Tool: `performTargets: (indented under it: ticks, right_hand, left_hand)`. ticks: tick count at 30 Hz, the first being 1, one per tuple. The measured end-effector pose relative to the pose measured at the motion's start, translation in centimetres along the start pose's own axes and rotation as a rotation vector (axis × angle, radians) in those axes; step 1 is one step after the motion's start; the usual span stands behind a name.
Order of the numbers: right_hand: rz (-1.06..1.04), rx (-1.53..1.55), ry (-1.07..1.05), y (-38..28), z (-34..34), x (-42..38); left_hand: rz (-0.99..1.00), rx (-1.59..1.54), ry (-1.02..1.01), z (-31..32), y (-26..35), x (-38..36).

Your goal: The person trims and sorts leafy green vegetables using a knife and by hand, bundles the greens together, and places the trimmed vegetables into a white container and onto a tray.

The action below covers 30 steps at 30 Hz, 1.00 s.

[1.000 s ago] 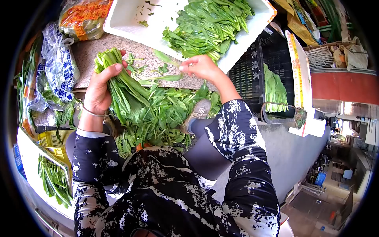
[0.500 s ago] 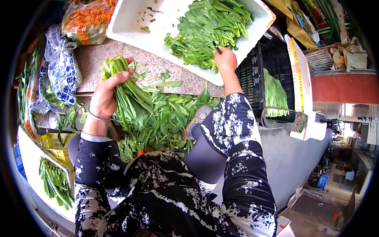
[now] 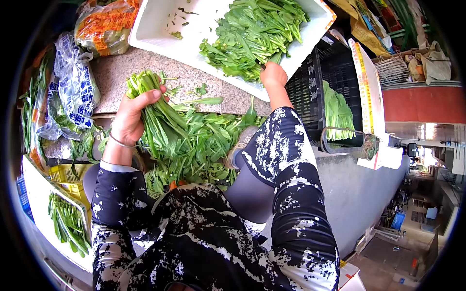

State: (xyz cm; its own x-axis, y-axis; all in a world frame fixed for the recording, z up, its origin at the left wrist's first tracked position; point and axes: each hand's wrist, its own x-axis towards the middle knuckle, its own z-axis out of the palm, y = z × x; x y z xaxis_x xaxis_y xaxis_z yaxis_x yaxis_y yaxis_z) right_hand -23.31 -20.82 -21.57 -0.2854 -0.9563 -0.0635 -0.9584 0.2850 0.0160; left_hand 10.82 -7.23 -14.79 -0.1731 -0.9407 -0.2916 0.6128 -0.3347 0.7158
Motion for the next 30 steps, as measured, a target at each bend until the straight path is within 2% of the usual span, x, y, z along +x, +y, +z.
performTargets:
  ticks: [3, 5, 6, 9, 12, 13, 16, 17, 18, 20, 22, 24, 27, 30]
  right_hand:
    - [0.021, -0.039, 0.008, -0.5, -0.3, 0.0]
    - [-0.065, -0.012, 0.065, -0.5, -1.0, -0.3]
    - [-0.057, 0.056, 0.093, -0.5, -1.4, -0.3]
    - [-0.229, 0.435, 0.08, -0.6, -3.1, -1.4]
    - [-0.318, 0.459, 0.06, -3.7, -6.9, -6.5]
    - [-0.367, 0.525, 0.024, -4.4, -7.6, -8.2]
    - [-0.452, 0.717, -0.069, -6.1, -8.3, -12.5]
    - [-0.454, 0.872, -0.206, -6.4, -8.3, -13.4]
    - [-0.451, 1.025, -0.343, -6.6, -8.3, -14.1]
    - [-0.457, 1.068, -0.382, -6.8, -8.1, -14.6]
    - [-0.445, 1.171, -0.456, -6.8, -7.9, -14.6]
    - [-0.442, 1.201, -0.424, -7.3, -7.9, -15.2]
    - [-0.315, 1.425, -0.633, -7.6, -8.5, -15.9]
    - [-0.395, 1.478, -0.639, -7.7, -7.6, -15.8]
  left_hand:
    - [-0.01, -0.01, -0.024, -0.3, 0.2, 0.2]
    - [0.003, 0.065, -0.018, -0.3, 0.2, 0.1]
    - [0.009, 0.062, -0.013, -0.2, 0.2, 0.1]
    - [0.032, 0.066, -0.029, 0.5, 0.3, 0.0]
    - [0.072, 0.261, -0.074, 0.7, 0.1, 0.2]
    - [0.059, 0.285, -0.08, 1.3, 0.2, -0.1]
    - [0.15, 0.695, -0.126, 1.4, -1.1, 0.2]
    - [0.25, 0.563, -0.155, 1.9, -1.9, 0.2]
    - [0.186, 0.562, -0.176, 2.4, -1.8, -0.2]
    - [0.258, 0.722, -0.221, 2.0, -3.1, 0.1]
    - [0.226, 0.64, -0.24, 2.5, -3.7, -0.1]
    - [0.127, 0.619, -0.177, 2.6, -3.9, -0.2]
    - [0.132, 0.585, -0.104, 2.6, -4.0, -0.1]
    - [0.142, 0.616, -0.034, 2.5, -3.8, 0.0]
